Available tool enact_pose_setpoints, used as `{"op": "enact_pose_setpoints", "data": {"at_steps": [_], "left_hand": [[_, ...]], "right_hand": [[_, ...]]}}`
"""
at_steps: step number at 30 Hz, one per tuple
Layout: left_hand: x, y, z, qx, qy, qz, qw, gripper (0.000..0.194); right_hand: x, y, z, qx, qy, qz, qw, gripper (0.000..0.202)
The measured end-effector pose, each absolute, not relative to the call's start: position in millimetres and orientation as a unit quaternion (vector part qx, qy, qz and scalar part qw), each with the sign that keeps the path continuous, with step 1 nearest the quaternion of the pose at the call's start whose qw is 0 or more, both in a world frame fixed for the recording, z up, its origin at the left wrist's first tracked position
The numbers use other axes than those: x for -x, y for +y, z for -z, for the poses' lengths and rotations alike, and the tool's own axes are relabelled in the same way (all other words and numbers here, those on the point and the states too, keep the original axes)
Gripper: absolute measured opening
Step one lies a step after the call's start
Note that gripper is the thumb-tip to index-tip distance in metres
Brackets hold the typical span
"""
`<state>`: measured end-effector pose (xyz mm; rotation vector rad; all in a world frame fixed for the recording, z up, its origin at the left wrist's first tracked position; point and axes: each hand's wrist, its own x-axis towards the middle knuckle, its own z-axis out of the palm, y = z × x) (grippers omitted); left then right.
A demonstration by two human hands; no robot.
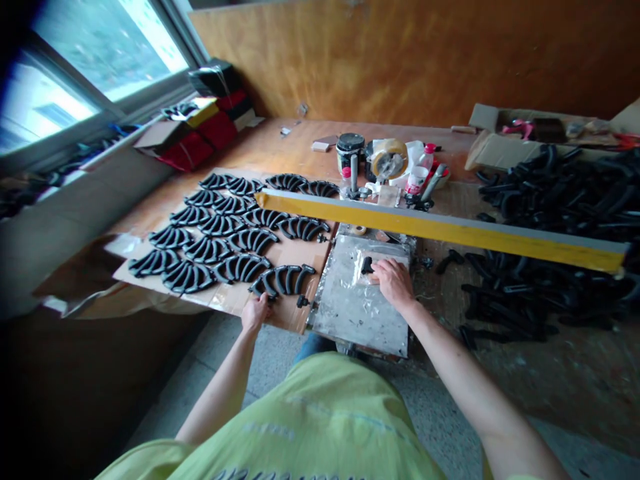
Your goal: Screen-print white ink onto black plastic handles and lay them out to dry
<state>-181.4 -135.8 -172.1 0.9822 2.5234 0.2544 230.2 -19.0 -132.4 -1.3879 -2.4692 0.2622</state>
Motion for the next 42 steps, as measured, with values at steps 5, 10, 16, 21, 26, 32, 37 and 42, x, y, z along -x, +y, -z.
{"op": "enact_pose_setpoints", "data": {"at_steps": [5, 10, 16, 21, 26, 32, 37, 42], "left_hand": [[174.0, -146.1, 172.3, -0.318, 0.920, -0.096, 0.206, 0.050], [157.9, -157.4, 174.8, -0.408, 0.888, -0.186, 0.106, 0.040], [157.1, -142.9, 176.4, -0.449, 0.871, -0.163, 0.111, 0.045], [161.2, -135.4, 175.6, -0.420, 0.888, -0.149, 0.114, 0.048], [160.0, -129.7, 173.5, -0.446, 0.875, -0.124, 0.139, 0.047], [156.2, -122.8, 171.5, -0.449, 0.875, -0.105, 0.146, 0.044], [140.7, -119.8, 173.6, -0.445, 0.877, -0.116, 0.139, 0.042], [125.9, -99.9, 174.4, -0.493, 0.856, -0.114, 0.111, 0.041]], "right_hand": [[-196.1, -27.7, 119.2, 0.469, -0.858, -0.114, 0.175, 0.030], [-98.5, -44.8, 126.9, 0.383, -0.869, -0.278, 0.144, 0.031], [-10.2, -35.5, 152.8, 0.403, -0.860, -0.312, -0.026, 0.038], [4.5, -35.9, 158.0, 0.427, -0.851, -0.304, -0.043, 0.036], [11.0, -39.5, 157.9, 0.431, -0.843, -0.320, -0.016, 0.036], [19.1, -35.7, 158.1, 0.495, -0.777, -0.390, 0.013, 0.039], [13.9, -32.6, 157.6, 0.513, -0.762, -0.394, 0.008, 0.035], [2.0, -19.4, 157.0, 0.543, -0.751, -0.375, 0.009, 0.040]]}}
